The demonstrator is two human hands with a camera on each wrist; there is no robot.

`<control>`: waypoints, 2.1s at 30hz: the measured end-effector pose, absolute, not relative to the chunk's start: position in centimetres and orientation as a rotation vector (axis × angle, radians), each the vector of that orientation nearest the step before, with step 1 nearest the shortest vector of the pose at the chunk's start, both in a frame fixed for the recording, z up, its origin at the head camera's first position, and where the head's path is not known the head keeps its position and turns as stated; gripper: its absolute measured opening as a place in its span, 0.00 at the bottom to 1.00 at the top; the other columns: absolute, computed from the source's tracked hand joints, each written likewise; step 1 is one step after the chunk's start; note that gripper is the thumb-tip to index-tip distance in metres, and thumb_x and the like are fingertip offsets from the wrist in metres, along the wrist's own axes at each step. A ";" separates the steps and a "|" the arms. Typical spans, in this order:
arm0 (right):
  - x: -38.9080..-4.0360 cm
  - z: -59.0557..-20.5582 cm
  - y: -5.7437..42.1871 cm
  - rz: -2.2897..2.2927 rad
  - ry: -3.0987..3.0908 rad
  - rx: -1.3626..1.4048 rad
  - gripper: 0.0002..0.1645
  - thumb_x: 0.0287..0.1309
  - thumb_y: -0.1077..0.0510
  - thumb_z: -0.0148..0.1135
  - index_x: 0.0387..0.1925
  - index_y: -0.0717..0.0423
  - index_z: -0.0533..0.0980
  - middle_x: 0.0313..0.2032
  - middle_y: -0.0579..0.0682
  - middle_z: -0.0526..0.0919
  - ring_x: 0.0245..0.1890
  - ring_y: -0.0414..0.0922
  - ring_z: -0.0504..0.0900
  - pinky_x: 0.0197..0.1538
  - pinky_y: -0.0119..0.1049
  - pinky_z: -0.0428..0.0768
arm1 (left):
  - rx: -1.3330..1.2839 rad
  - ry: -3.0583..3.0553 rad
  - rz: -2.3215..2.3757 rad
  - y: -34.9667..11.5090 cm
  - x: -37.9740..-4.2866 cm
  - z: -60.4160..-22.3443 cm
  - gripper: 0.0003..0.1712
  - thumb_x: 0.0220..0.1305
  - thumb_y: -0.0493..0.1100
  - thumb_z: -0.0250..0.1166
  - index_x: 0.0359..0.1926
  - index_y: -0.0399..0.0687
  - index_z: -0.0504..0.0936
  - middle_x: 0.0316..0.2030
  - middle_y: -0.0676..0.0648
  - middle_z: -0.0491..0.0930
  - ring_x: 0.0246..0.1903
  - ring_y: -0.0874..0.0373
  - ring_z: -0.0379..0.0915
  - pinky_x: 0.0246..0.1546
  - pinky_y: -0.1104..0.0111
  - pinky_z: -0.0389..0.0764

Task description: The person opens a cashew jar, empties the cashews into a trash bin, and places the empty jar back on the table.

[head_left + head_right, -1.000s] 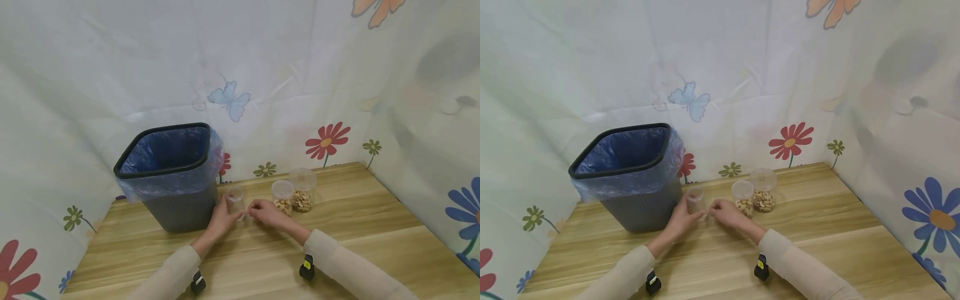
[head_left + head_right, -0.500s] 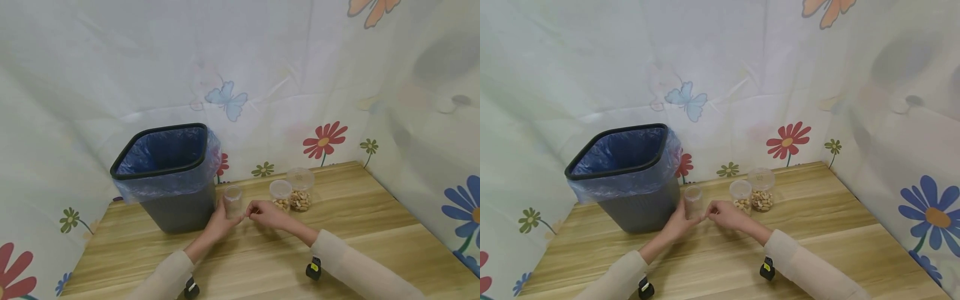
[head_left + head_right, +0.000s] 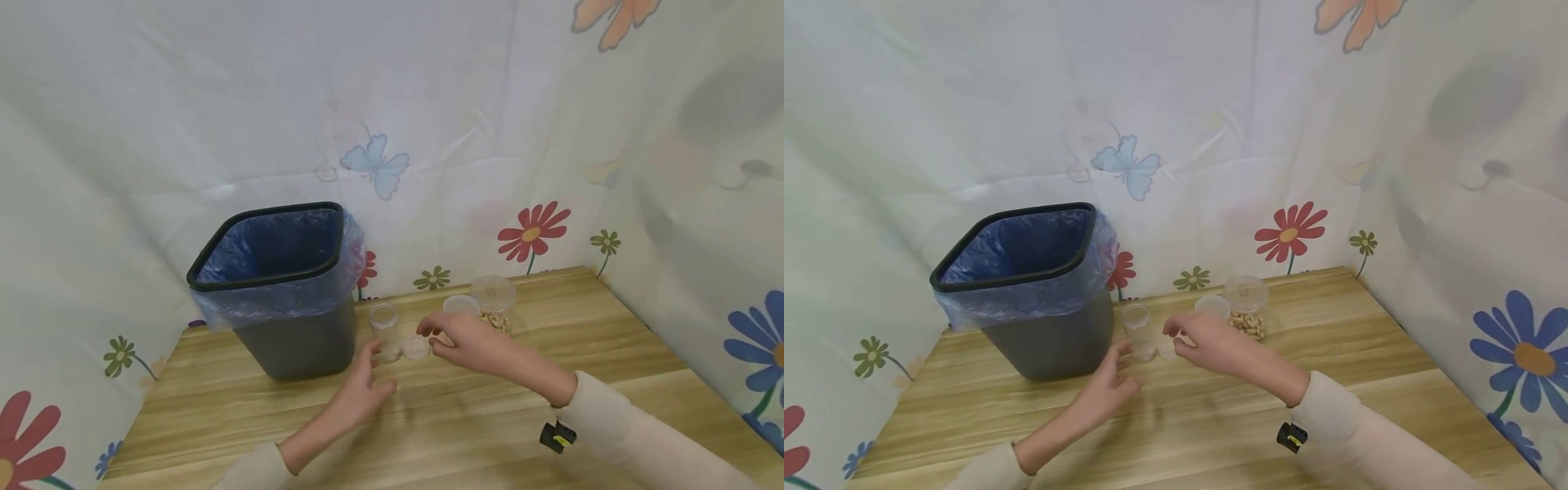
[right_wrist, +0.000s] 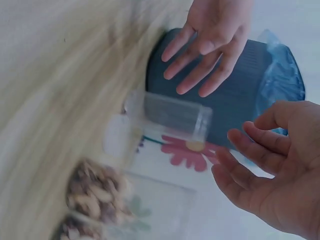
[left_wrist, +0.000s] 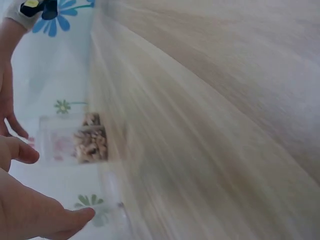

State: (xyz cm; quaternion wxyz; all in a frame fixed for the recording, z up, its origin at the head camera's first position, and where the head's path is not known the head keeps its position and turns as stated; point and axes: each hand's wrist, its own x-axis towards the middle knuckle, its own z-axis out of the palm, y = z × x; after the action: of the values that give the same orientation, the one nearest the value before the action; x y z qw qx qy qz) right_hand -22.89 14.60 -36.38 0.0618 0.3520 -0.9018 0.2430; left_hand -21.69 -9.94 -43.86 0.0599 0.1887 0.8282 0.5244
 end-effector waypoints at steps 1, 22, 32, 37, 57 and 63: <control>-22.7 -36.1 14.9 0.697 -2.704 1.070 0.12 0.68 0.63 0.61 0.52 0.56 0.80 0.47 0.49 0.86 0.48 0.46 0.84 0.48 0.40 0.83 | 0.609 2.505 1.590 -9.7 -21.6 -43.7 0.42 0.64 0.36 0.64 0.74 0.35 0.54 0.72 0.29 0.56 0.70 0.27 0.54 0.68 0.38 0.61; -23.8 -34.2 20.4 0.402 -2.684 1.004 0.28 0.65 0.53 0.69 0.62 0.60 0.76 0.55 0.59 0.83 0.49 0.53 0.83 0.52 0.50 0.82 | 0.829 2.532 1.582 -2.9 -24.7 -43.9 0.46 0.65 0.50 0.72 0.75 0.44 0.56 0.73 0.39 0.60 0.71 0.40 0.59 0.68 0.47 0.66; -27.2 -35.1 22.2 0.417 -2.705 1.231 0.40 0.63 0.50 0.71 0.72 0.59 0.68 0.69 0.61 0.71 0.69 0.62 0.69 0.66 0.62 0.68 | 0.638 2.498 1.622 0.0 -27.9 -45.3 0.56 0.58 0.49 0.78 0.78 0.45 0.53 0.75 0.37 0.59 0.72 0.37 0.58 0.68 0.44 0.65; -29.0 -35.4 22.8 0.394 -2.721 1.365 0.45 0.59 0.50 0.74 0.74 0.57 0.66 0.71 0.60 0.68 0.72 0.60 0.65 0.68 0.61 0.67 | 0.627 2.474 1.624 1.1 -29.0 -46.1 0.61 0.55 0.49 0.80 0.79 0.46 0.51 0.76 0.38 0.58 0.74 0.38 0.56 0.68 0.43 0.64; -30.6 -36.0 22.6 0.125 -2.706 1.507 0.47 0.59 0.44 0.73 0.75 0.51 0.66 0.74 0.56 0.65 0.69 0.55 0.71 0.64 0.54 0.74 | 0.690 2.346 1.751 2.4 -30.4 -47.1 0.46 0.58 0.49 0.78 0.74 0.60 0.65 0.59 0.52 0.79 0.56 0.57 0.75 0.54 0.58 0.77; -30.7 -35.8 22.4 0.125 -2.732 1.499 0.46 0.60 0.46 0.72 0.75 0.52 0.65 0.74 0.56 0.65 0.66 0.55 0.74 0.63 0.52 0.76 | 0.660 2.356 1.799 2.4 -30.6 -47.5 0.39 0.58 0.51 0.77 0.69 0.57 0.73 0.53 0.51 0.83 0.49 0.57 0.78 0.42 0.67 0.79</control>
State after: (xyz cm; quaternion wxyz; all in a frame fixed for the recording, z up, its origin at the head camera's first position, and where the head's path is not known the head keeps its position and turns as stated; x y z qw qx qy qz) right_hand -30.66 22.42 -35.83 0.0115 0.4806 -0.8760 0.0400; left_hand -30.59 2.44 -47.46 0.0522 0.2169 0.7747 0.5917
